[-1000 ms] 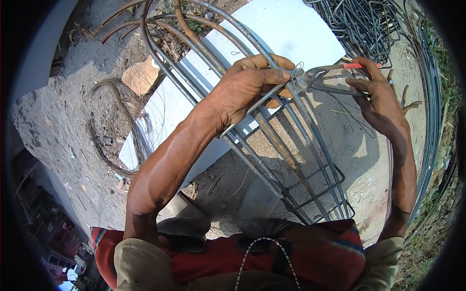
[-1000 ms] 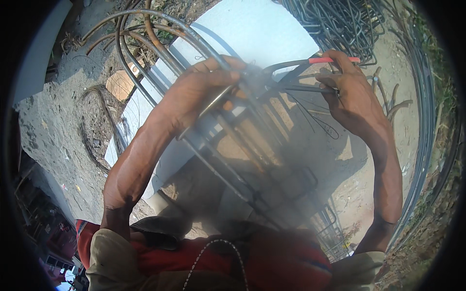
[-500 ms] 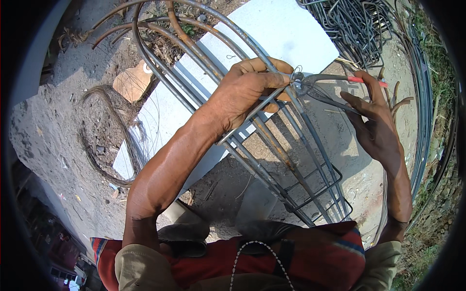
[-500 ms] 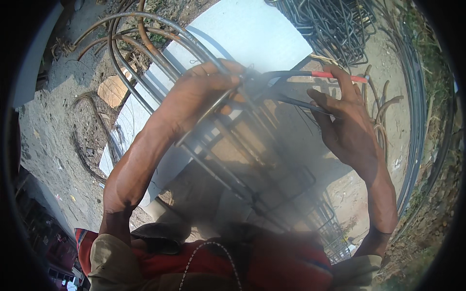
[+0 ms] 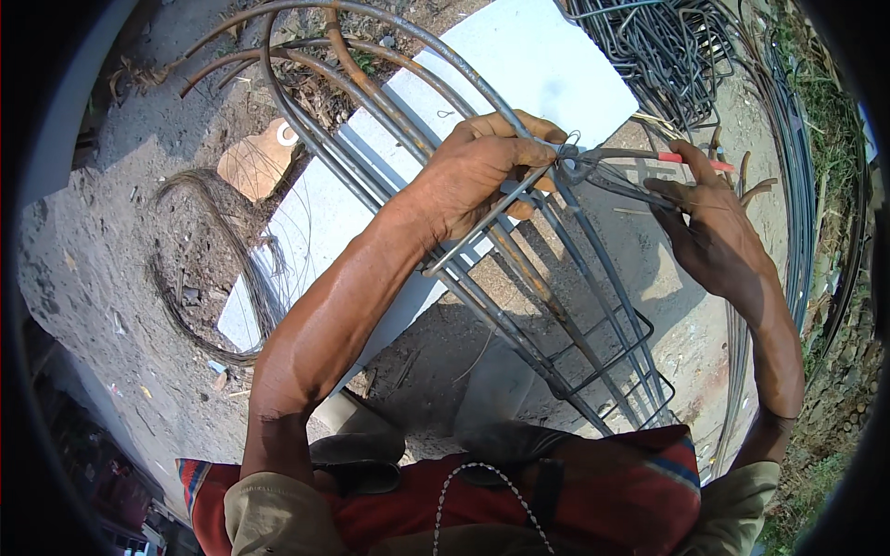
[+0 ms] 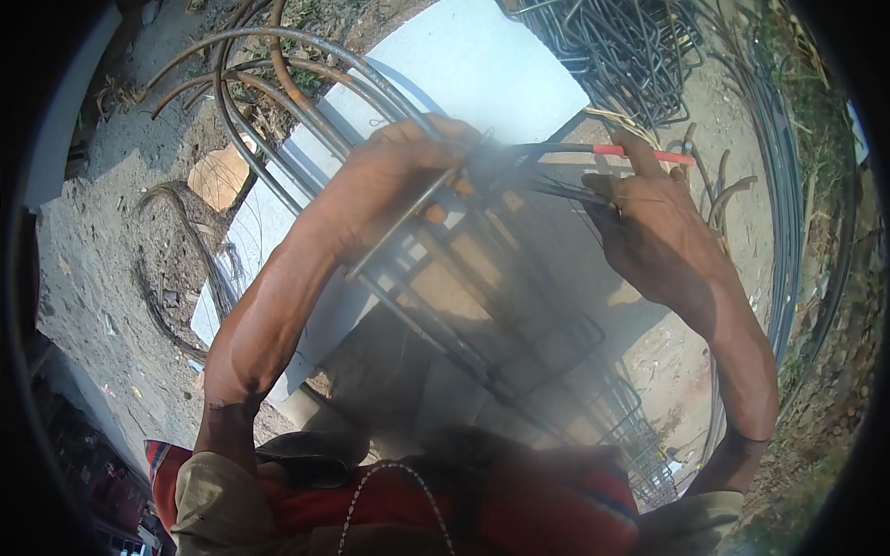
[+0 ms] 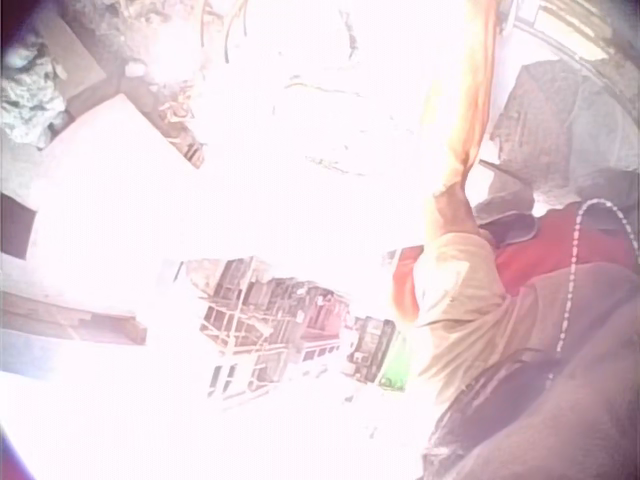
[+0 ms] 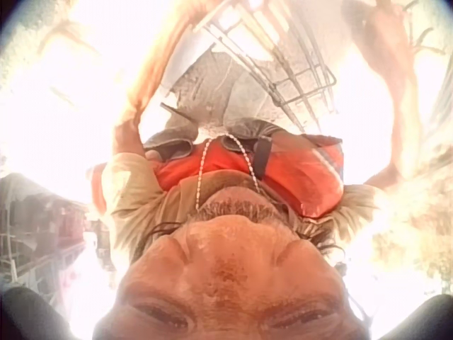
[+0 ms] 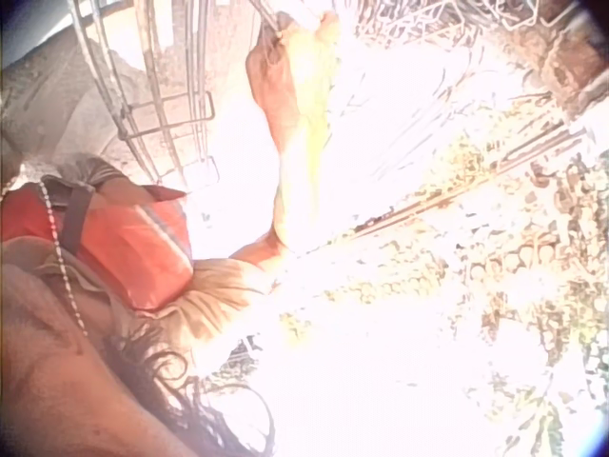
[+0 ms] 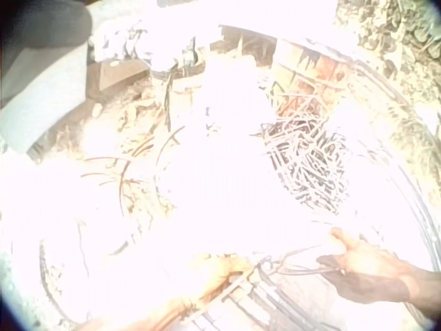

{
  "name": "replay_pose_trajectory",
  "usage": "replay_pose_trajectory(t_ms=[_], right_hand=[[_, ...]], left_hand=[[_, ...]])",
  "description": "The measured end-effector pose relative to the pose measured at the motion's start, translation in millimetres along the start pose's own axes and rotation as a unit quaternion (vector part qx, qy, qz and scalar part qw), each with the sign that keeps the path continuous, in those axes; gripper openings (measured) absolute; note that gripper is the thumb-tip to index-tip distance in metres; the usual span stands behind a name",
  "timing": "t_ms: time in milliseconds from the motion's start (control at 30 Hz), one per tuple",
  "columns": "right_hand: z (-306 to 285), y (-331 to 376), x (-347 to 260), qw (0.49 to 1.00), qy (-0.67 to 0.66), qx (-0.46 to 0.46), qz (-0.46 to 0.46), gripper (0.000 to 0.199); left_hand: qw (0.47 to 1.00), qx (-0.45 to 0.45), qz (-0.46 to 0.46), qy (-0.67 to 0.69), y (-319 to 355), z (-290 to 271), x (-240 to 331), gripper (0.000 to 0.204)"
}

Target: The person assembles a rebar structure by positioning metal rings along rebar rods and securing them by twisting thin wire around the intersections using pliers.

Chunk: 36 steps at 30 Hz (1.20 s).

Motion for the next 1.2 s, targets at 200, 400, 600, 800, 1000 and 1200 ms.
replay_pose_trajectory(t_ms=[200, 400, 600, 800, 1000, 1200], right_hand=[[-2, -6, -2, 0.996, 0.028, -0.090, -0.004, 0.022], [-18, -7, -7, 0.994, 0.056, -0.091, 0.032, 0.021], [4, -3, 0, 0.994, 0.110, -0.002, 0.011, 0.027], [5, -13, -1, 0.985, 0.165, 0.038, -0.025, 0.027], [1, -24, -8, 0.979, 0.202, 0.016, 0.011, 0.030], [0, -28, -10, 0.979, 0.196, 0.032, 0.042, 0.037]], left_hand=[[1.000, -0.018, -0.002, 0.003, -1, -3, 1, 0.027], [0.999, -0.041, 0.000, 0.001, -5, 4, -1, 0.025], [0.999, 0.003, 0.025, -0.027, -3, -2, -1, 0.024], [0.999, 0.015, 0.028, -0.043, -3, -3, 2, 0.022], [1.000, 0.006, 0.002, -0.019, -5, 1, 3, 0.022], [0.999, 0.020, 0.022, -0.043, -8, -1, 4, 0.023]])
Point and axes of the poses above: each hand's wrist, its own y-axis away from the middle knuckle, its own z-axis out of the palm, x = y × z, the point moved 4 cm from there along -y, towards the middle knuckle, and after that the axes turned 15 degrees about x, right-handed, at the moved point
